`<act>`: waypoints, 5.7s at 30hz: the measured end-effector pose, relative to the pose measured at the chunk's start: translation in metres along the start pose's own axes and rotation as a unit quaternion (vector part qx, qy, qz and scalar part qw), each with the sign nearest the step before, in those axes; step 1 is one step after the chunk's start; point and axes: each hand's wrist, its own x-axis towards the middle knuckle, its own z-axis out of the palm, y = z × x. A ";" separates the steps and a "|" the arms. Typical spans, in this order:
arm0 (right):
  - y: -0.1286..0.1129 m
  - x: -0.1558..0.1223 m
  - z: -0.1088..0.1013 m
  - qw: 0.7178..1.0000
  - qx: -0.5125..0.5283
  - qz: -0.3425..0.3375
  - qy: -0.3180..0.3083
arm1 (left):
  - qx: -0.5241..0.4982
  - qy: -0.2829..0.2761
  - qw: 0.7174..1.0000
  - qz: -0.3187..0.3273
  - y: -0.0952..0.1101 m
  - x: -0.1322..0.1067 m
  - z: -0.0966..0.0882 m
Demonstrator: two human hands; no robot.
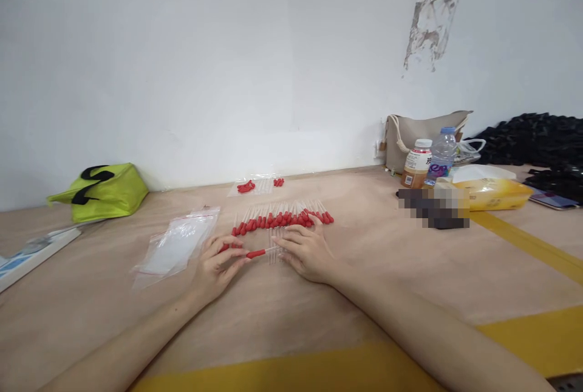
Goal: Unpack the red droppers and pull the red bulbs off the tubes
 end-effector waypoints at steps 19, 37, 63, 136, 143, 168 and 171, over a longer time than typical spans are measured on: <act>-0.011 0.003 0.006 0.996 0.000 -0.071 0.058 | 0.014 -0.082 0.995 0.056 0.022 0.007 0.004; 0.018 -0.007 0.004 0.988 -0.021 0.118 0.098 | -0.008 0.054 0.950 -0.307 -0.058 0.004 -0.035; 0.003 0.025 0.018 0.997 -0.055 0.052 0.021 | 0.068 -0.062 0.975 -0.201 -0.058 0.001 -0.027; -0.007 0.001 0.002 0.998 -0.023 -0.056 0.024 | -0.006 -0.089 0.995 0.049 0.015 0.012 0.007; -0.007 0.001 0.002 0.991 -0.036 -0.112 0.055 | -0.084 -0.176 0.980 0.024 0.022 0.014 0.005; 0.010 -0.009 -0.002 0.998 -0.008 0.042 0.044 | 0.050 -0.019 0.956 -0.288 -0.074 0.012 -0.047; 0.011 0.001 -0.006 0.996 -0.004 0.070 0.048 | 0.013 -0.036 0.949 -0.312 -0.077 0.009 -0.043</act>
